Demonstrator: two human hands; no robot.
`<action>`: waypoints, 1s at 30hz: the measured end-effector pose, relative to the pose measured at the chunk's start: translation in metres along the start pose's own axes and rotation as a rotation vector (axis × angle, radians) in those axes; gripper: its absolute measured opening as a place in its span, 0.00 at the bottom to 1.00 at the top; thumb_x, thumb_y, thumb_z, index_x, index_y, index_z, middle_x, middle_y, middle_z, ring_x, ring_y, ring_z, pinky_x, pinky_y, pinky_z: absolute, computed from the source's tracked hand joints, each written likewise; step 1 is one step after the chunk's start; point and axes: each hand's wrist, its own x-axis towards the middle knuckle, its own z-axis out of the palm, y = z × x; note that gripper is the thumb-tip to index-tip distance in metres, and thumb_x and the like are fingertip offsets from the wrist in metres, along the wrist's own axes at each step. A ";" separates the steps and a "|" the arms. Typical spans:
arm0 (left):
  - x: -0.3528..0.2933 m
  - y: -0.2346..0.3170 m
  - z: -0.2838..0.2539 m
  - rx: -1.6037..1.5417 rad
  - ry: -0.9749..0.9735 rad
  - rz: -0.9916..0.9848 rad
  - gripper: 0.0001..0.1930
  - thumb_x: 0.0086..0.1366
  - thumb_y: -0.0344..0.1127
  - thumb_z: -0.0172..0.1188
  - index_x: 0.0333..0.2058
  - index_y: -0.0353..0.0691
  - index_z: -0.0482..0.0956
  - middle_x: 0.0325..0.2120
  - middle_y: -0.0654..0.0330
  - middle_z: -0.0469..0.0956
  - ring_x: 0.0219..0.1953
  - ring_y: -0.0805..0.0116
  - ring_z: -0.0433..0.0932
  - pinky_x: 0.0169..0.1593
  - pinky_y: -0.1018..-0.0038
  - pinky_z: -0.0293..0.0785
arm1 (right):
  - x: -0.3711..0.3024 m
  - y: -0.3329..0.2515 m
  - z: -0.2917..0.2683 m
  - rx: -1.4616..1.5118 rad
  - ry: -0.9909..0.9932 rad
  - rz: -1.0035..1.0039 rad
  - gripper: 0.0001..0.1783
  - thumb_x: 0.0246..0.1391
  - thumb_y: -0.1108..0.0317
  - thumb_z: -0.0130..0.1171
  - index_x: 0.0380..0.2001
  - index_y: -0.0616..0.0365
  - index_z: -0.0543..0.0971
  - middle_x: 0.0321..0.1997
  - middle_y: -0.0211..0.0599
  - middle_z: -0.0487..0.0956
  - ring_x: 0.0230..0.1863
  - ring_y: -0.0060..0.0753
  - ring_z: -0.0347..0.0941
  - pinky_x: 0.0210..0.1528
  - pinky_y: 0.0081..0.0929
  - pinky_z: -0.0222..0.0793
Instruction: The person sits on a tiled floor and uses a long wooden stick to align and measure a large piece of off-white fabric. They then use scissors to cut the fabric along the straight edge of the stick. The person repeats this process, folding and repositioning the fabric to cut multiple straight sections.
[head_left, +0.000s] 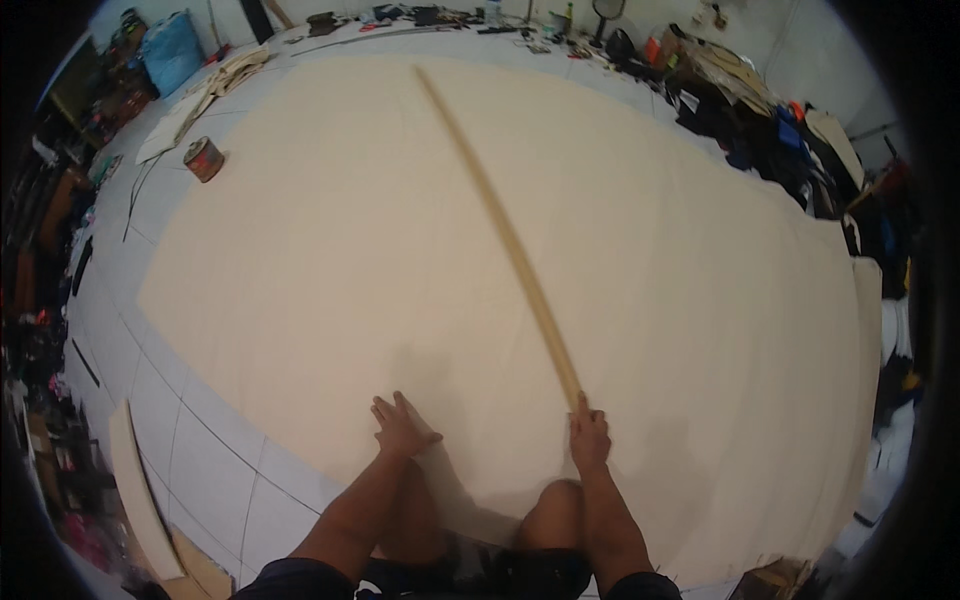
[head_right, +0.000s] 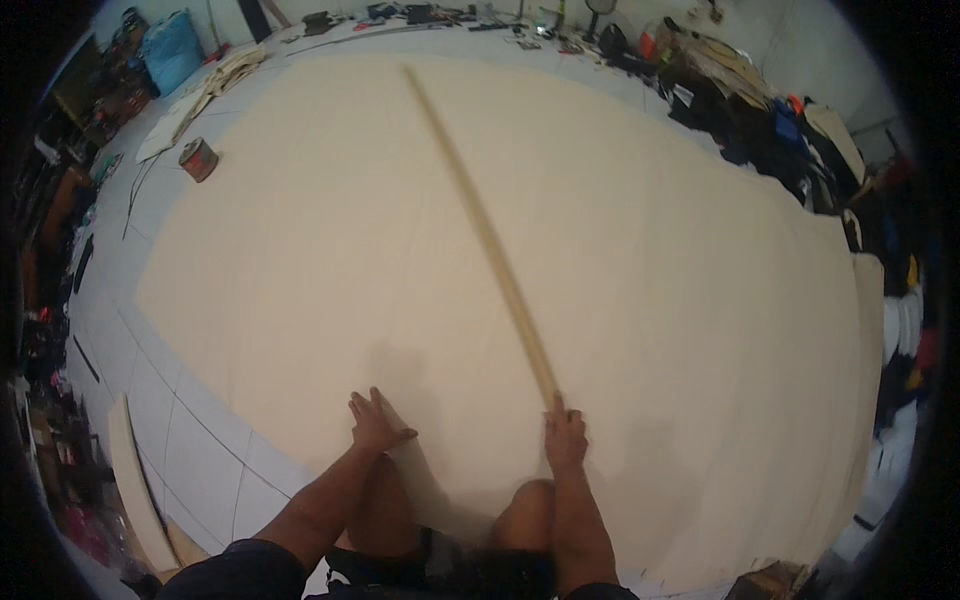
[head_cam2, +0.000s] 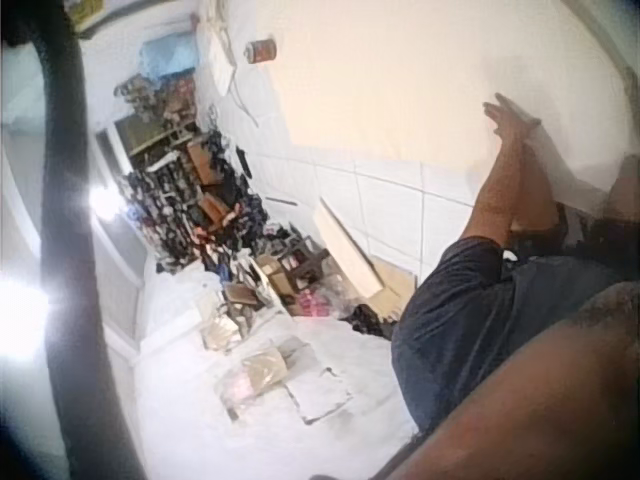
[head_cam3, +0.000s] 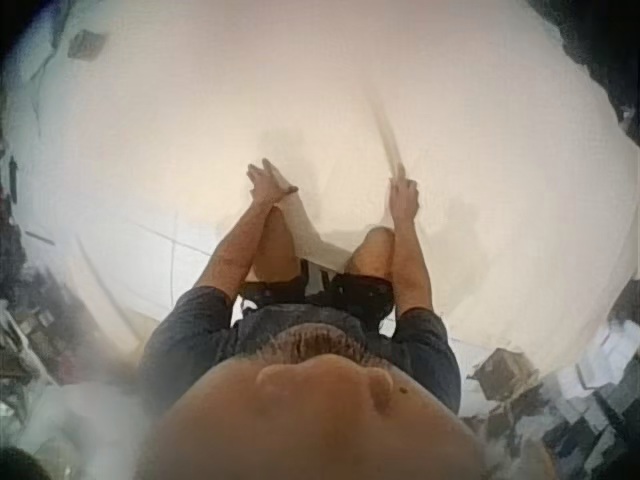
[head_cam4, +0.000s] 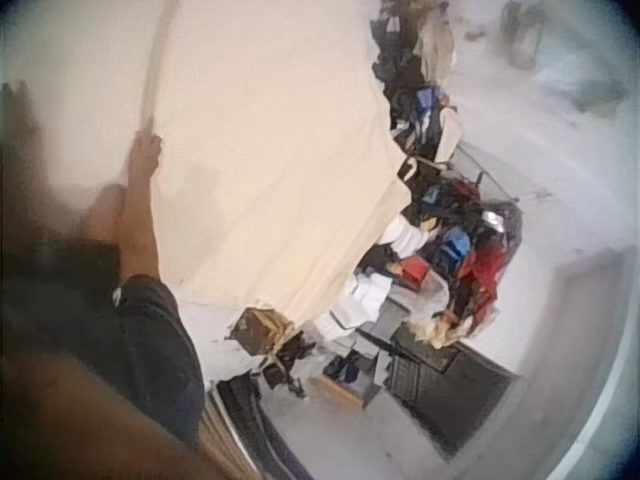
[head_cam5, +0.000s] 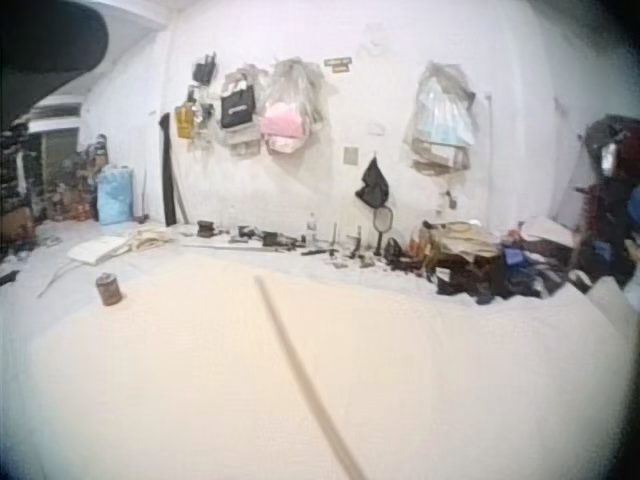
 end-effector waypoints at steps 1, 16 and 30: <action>0.001 -0.002 0.006 0.011 0.006 0.022 0.73 0.37 0.63 0.79 0.72 0.42 0.37 0.70 0.32 0.30 0.73 0.34 0.33 0.65 0.41 0.59 | -0.018 0.025 -0.002 0.035 0.022 0.068 0.32 0.63 0.56 0.56 0.69 0.30 0.62 0.45 0.44 0.73 0.45 0.50 0.74 0.41 0.47 0.76; -0.125 -0.302 -0.023 -0.194 0.318 0.083 0.33 0.56 0.49 0.70 0.53 0.30 0.74 0.52 0.39 0.73 0.58 0.43 0.68 0.63 0.56 0.64 | -0.187 0.211 -0.034 0.231 0.228 0.615 0.35 0.68 0.55 0.48 0.74 0.40 0.50 0.43 0.56 0.73 0.42 0.59 0.74 0.45 0.50 0.72; -0.153 -0.451 0.034 -0.496 0.591 -0.141 0.30 0.56 0.52 0.66 0.45 0.27 0.80 0.48 0.39 0.78 0.53 0.44 0.76 0.59 0.60 0.71 | -0.250 0.135 -0.161 0.171 0.240 0.274 0.34 0.64 0.56 0.55 0.70 0.42 0.60 0.51 0.57 0.79 0.49 0.60 0.78 0.50 0.46 0.73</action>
